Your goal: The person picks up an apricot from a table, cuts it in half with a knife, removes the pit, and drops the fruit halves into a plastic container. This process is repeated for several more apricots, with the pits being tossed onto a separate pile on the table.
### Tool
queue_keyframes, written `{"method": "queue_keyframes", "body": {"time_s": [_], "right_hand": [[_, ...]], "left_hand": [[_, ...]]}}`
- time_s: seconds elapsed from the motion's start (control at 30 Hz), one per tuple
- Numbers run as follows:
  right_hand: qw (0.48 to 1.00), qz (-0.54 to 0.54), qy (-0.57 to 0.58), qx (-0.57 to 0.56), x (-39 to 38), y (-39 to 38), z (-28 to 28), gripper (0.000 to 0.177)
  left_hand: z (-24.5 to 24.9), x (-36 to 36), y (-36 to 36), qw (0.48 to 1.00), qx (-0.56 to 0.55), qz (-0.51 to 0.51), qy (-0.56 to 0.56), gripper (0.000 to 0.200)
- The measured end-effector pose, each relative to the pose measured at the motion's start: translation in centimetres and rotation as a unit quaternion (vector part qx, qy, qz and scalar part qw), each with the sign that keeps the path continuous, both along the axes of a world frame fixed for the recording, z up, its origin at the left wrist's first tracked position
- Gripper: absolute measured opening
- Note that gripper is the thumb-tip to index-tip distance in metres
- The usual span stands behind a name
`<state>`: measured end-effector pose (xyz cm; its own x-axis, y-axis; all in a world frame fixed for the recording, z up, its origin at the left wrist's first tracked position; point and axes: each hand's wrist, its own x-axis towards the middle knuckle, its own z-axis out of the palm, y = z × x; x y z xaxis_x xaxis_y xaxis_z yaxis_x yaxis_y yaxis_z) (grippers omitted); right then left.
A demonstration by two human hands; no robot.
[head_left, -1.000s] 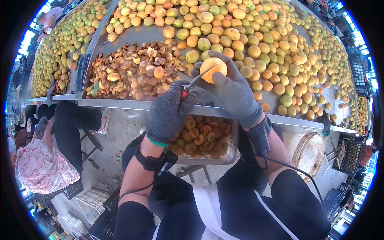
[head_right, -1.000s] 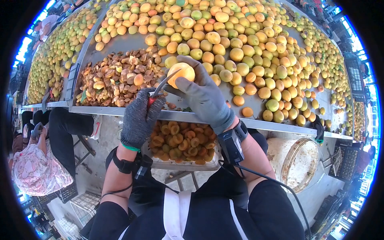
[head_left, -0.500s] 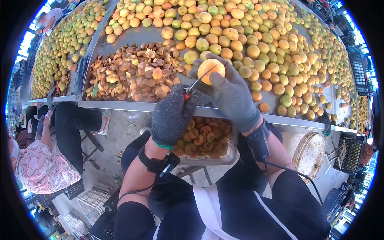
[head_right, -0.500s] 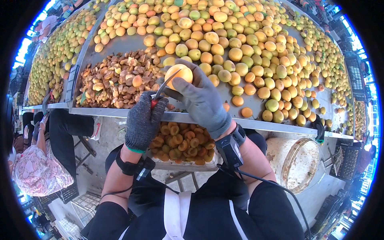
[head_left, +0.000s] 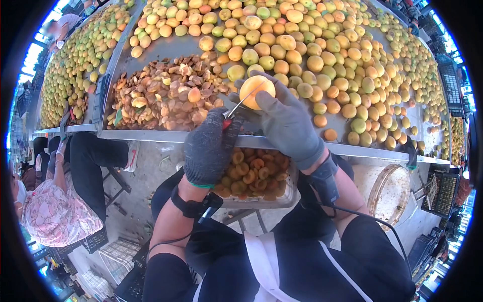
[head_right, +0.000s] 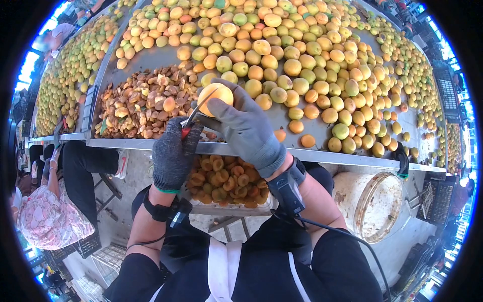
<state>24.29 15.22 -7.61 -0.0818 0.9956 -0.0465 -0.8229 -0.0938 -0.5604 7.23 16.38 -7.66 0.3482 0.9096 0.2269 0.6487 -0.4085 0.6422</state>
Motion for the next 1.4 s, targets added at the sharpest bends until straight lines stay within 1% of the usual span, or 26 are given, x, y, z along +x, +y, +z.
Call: {"method": "queue_keyframes", "body": {"time_s": [0.13, 0.2, 0.33, 0.4, 0.53, 0.6, 0.83, 0.9, 0.93, 1.0, 1.03, 1.1, 1.13, 1.2, 1.23, 1.3, 1.33, 1.4], "right_hand": [[1.0, -0.011, -0.003, 0.01, -0.1, 0.0, -0.1, 0.044], [0.999, -0.027, -0.023, 0.001, -0.1, 0.0, -0.2, 0.044], [0.998, -0.044, -0.036, 0.001, -0.4, -0.2, 0.0, 0.043], [0.999, -0.032, -0.019, 0.0, -0.4, -0.2, 0.2, 0.041], [1.0, -0.02, 0.013, -0.02, -0.5, -0.2, -0.1, 0.039], [0.999, -0.014, -0.046, -0.013, -0.6, -0.3, -0.3, 0.039], [0.995, -0.047, -0.084, 0.005, -0.6, -0.3, -0.4, 0.039], [0.989, -0.063, -0.136, -0.014, -0.6, -0.4, 0.2, 0.038], [0.989, -0.059, -0.136, -0.013, -0.6, -0.3, 0.3, 0.038], [0.979, -0.076, -0.187, -0.02, -0.5, -0.3, 0.4, 0.039], [0.979, -0.074, -0.187, -0.02, -0.6, -0.3, 0.4, 0.039], [0.986, -0.085, -0.13, -0.057, -0.6, -0.3, 0.0, 0.036], [0.986, -0.085, -0.13, -0.057, -0.4, -0.4, -0.2, 0.036], [0.99, -0.048, -0.114, -0.07, 0.6, -0.5, -0.6, 0.031], [0.99, -0.05, -0.114, -0.071, 0.6, -0.4, -0.8, 0.031], [0.984, -0.088, -0.108, -0.116, 0.4, 0.1, -1.1, 0.028], [0.983, -0.089, -0.108, -0.115, 0.5, 0.2, -1.2, 0.028], [0.987, -0.084, -0.109, -0.083, 0.5, 0.4, -1.4, 0.028]], "left_hand": [[-0.2, 0.0, 0.0, 1.0, 0.005, -0.013, -0.007, 0.022], [-0.1, 0.1, -0.1, 0.999, -0.04, -0.006, 0.018, 0.022], [-0.3, 0.2, -0.1, 0.999, -0.034, -0.017, 0.002, 0.022], [0.0, 0.3, 0.0, 1.0, -0.004, -0.007, 0.011, 0.023], [0.3, 0.3, 0.1, 1.0, -0.008, -0.008, 0.017, 0.026], [0.2, 0.3, 0.1, 1.0, -0.016, 0.003, 0.014, 0.026], [0.0, 0.4, 0.2, 0.999, -0.028, 0.003, 0.025, 0.026], [-0.5, 0.4, 0.2, 0.999, -0.043, 0.0, 0.016, 0.023], [-0.7, 0.4, 0.3, 0.999, -0.043, 0.003, 0.015, 0.023], [-1.1, 0.5, 0.6, 1.0, 0.005, -0.008, 0.018, 0.02], [-1.3, 0.5, 0.7, 1.0, 0.005, -0.006, 0.018, 0.02], [-2.0, 0.5, 1.0, 0.997, 0.04, -0.008, 0.058, 0.018], [-2.6, 0.5, 1.2, 0.997, 0.041, -0.008, 0.058, 0.018], [-3.2, 0.6, 1.3, 0.996, -0.032, -0.046, 0.062, 0.021], [-3.4, 0.8, 1.3, 0.996, -0.033, -0.048, 0.062, 0.021], [-3.0, 1.5, 1.4, 0.991, -0.069, -0.027, 0.112, 0.023], [-2.9, 1.5, 1.5, 0.991, -0.068, -0.028, 0.111, 0.023], [-2.8, 1.2, 1.6, 0.996, -0.072, -0.032, 0.051, 0.022]]}}
